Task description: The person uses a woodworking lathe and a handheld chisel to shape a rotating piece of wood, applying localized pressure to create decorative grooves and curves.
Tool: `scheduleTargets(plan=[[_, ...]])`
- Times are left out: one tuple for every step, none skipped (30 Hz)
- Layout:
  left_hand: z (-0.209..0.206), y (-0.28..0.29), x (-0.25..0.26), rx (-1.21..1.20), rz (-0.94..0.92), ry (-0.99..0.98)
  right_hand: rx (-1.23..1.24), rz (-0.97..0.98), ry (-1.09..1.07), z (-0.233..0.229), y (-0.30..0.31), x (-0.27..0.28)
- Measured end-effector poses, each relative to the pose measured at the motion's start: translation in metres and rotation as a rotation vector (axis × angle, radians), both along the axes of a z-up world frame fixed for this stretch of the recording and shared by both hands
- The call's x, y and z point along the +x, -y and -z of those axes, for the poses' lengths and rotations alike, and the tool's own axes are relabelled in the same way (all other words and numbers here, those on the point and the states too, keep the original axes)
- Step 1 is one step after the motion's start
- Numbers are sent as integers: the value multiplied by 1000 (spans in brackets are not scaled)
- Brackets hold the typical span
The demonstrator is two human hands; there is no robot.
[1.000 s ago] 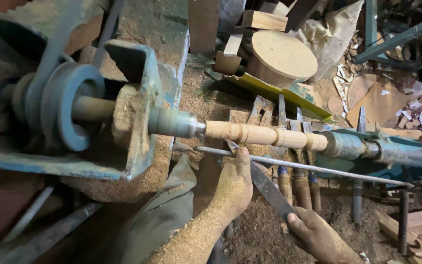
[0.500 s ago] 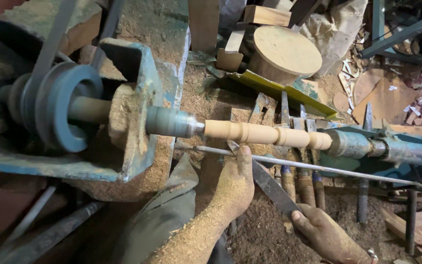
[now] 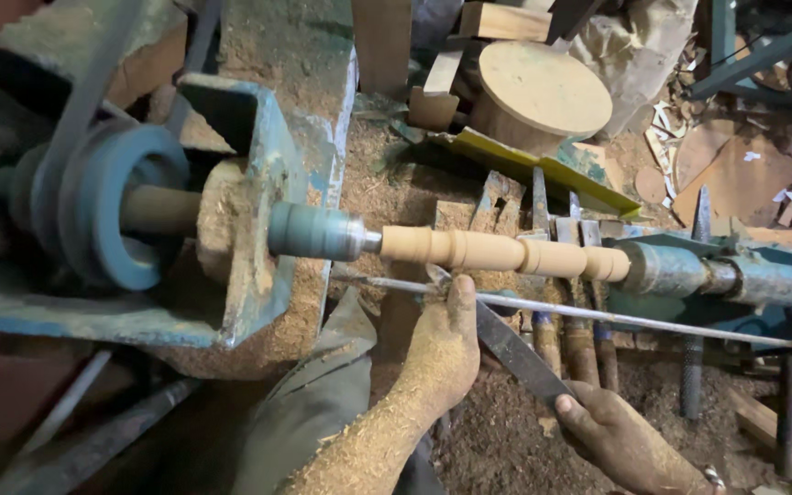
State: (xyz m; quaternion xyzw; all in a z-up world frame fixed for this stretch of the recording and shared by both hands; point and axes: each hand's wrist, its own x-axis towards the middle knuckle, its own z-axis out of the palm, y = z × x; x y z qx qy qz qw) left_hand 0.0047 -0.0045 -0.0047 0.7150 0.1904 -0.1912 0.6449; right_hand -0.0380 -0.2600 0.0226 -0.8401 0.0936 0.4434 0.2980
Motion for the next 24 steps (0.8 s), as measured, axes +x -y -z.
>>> scheduleTargets(plan=[[1, 1, 0, 2, 3, -18, 146, -67, 127, 3, 1, -3], [2, 2, 1, 3, 7, -36, 293, -130, 256, 3, 0, -4], [3, 3, 1, 6, 13, -50, 150, -37, 118, 1, -1, -4], [3, 3, 1, 15, -6, -23, 6, 57, -19, -3, -4, -3], [3, 3, 0, 22, -24, 6, -137, 154, -154, -8, -7, -2], [3, 3, 0, 29, -41, 35, -124, 132, -134, -12, -10, 1], [3, 3, 1, 16, -14, 15, -112, 107, -113, -15, -11, 4], [3, 3, 2, 2, 13, -5, -101, 81, -93, -16, -12, 7], [3, 2, 1, -9, 38, -28, -80, 87, -88, -17, -11, 7], [1, 2, 0, 4, 32, -16, -59, 92, -82, -16, -10, 6], [-1, 2, -1, 19, 30, -3, -37, 101, -75, -15, -9, 5], [-5, 1, -1, 35, 28, 10, -67, 116, -108, -16, -7, 3], [-10, 0, 2, -115, 3, -49, -94, 132, -132, -16, -4, 5], [-16, -1, 3, -264, -21, -108, -122, 147, -157, -14, -3, 6], [-21, -3, 1, -413, -53, -175, -112, 106, -96, -10, -3, 6], [-24, -7, 2, -410, -29, -151, -102, 65, -34, -4, -4, 5], [-24, -8, 2, -412, -3, -134, -98, 27, 20, -1, -4, 1], [-23, -9, 0, -414, 23, -118, -116, 48, -33, -1, -3, 1], [-22, -9, 0, -388, 19, -123, -133, 69, -83, -2, -1, 5], [-20, -7, 1, -361, 16, -127, -152, 90, -132, -4, -1, 6], [-18, -6, 3, -334, 16, -127, -143, 119, -142, -7, -4, 5], [-18, -4, 2, -373, -8, -119, -133, 149, -152, -10, -6, 4], [-18, -3, 1, -410, -32, -108, -121, 179, -160, -12, -8, 5], [-18, -2, 0, -446, -55, -97, -109, 141, -132, -14, -9, 6]])
